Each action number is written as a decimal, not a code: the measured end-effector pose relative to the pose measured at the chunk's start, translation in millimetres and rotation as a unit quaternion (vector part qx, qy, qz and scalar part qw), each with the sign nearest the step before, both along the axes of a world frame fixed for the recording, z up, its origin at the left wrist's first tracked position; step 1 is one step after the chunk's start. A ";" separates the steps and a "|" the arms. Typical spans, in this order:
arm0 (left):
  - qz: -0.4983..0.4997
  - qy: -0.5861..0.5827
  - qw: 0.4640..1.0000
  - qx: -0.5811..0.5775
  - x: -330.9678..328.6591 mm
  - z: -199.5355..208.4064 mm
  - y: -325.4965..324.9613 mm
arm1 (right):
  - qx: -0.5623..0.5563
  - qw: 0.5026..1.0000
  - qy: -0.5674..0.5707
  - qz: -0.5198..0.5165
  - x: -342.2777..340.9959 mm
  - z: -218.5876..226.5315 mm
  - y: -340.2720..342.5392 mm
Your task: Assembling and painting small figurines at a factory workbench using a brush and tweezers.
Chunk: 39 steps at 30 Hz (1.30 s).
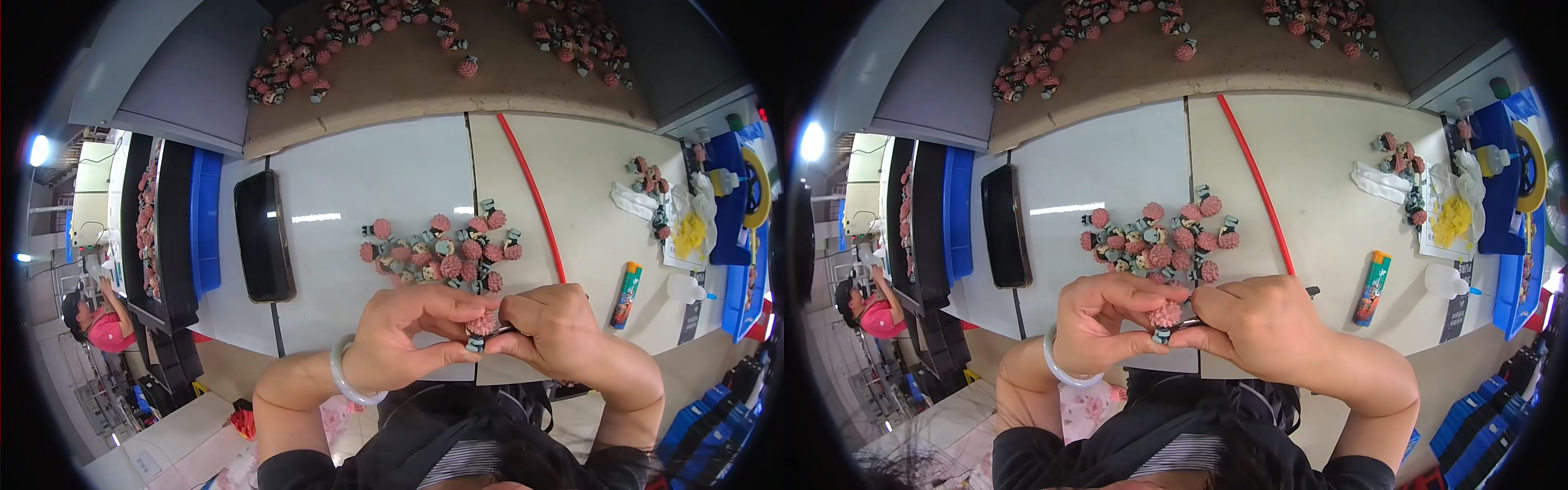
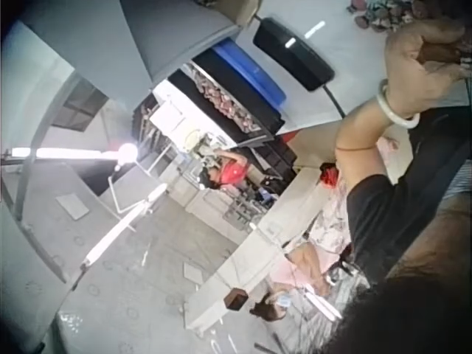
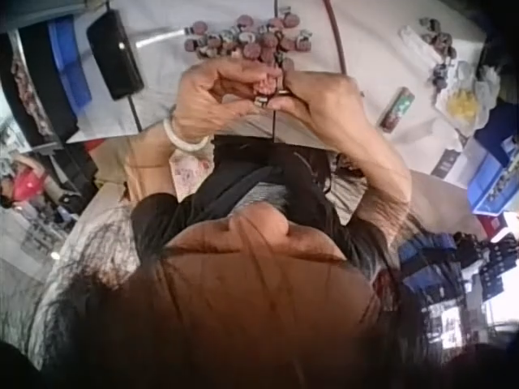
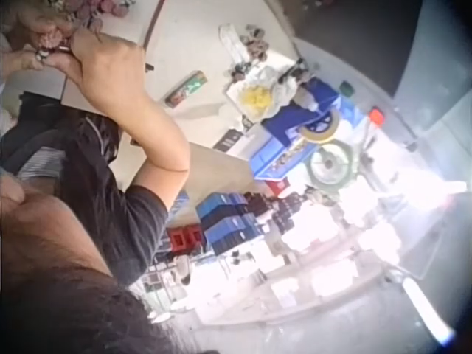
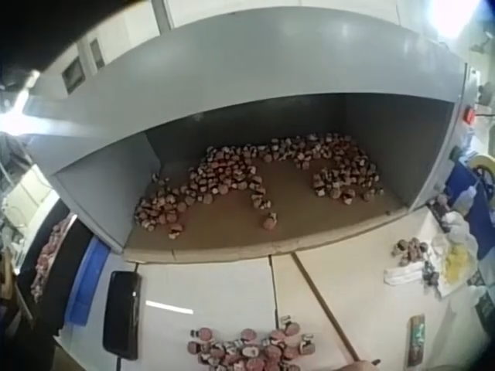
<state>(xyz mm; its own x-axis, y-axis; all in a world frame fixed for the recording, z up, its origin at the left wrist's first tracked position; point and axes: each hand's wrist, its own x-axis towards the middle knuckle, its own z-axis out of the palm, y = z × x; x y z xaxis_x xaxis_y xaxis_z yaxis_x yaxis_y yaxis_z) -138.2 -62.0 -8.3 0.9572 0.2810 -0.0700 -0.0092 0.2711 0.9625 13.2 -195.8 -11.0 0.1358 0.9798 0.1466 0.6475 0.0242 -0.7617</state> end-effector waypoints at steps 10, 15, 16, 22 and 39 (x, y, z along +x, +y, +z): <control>0.035 -0.082 0.996 0.015 -1.4 -5.0 0.9 | 0.147 0.981 -0.117 -0.041 3.2 0.0 0.6; 0.026 -0.085 0.996 0.028 -1.2 -3.2 2.7 | 0.150 0.977 -0.145 -0.038 2.8 1.2 -0.9; 0.026 -0.082 0.996 0.030 -1.9 -3.2 2.9 | 0.150 0.977 -0.145 -0.033 2.7 1.1 -0.8; 0.022 -0.076 0.996 0.033 -0.3 -2.1 3.8 | 0.147 0.977 -0.150 -0.034 2.8 3.1 -0.9; 0.036 -0.076 0.992 0.092 -0.5 -4.0 2.2 | 0.151 0.977 -0.141 -0.050 -0.1 0.3 0.2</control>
